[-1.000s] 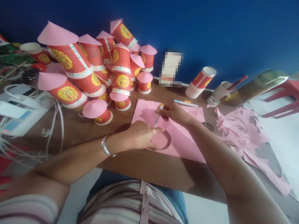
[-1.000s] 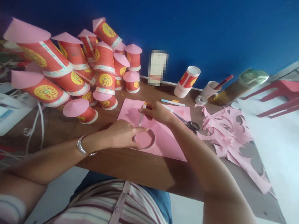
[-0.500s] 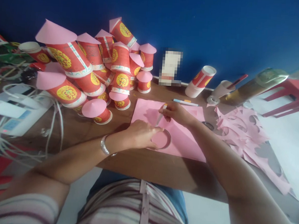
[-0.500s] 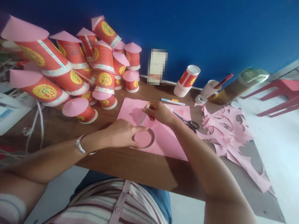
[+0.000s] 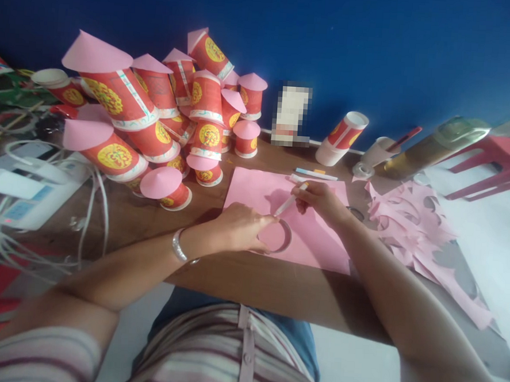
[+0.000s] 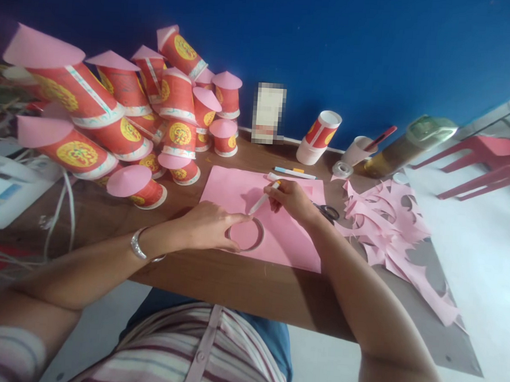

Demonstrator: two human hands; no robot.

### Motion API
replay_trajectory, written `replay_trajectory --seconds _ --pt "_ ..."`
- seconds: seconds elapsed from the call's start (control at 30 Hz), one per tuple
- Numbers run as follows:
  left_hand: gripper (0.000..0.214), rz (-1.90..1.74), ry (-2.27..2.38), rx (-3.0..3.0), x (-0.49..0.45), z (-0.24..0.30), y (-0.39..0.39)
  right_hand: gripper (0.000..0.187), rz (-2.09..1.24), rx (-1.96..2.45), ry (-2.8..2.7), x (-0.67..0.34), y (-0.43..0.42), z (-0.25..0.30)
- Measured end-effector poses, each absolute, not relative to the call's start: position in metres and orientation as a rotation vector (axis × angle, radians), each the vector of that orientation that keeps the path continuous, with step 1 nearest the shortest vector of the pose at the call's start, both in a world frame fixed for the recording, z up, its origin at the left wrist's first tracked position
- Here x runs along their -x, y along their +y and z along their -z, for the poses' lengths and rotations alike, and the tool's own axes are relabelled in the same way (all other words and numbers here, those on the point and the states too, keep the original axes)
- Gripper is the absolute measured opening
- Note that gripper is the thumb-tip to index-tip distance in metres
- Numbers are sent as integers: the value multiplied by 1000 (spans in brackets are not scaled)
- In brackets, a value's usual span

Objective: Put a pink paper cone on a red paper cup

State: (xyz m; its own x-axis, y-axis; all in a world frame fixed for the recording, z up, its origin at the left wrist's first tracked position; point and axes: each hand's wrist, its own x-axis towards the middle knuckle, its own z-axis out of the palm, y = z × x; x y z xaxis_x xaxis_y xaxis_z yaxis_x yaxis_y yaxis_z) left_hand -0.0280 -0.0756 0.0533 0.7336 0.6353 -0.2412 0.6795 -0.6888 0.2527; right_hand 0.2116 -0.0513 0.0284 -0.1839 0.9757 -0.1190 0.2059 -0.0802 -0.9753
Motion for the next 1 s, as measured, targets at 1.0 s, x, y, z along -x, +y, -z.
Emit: replay_trajectory --seconds 1.0 --pt "75 152 985 -2665 30 -47 -74 27 80 1272 -2219 -193 -220 -23"
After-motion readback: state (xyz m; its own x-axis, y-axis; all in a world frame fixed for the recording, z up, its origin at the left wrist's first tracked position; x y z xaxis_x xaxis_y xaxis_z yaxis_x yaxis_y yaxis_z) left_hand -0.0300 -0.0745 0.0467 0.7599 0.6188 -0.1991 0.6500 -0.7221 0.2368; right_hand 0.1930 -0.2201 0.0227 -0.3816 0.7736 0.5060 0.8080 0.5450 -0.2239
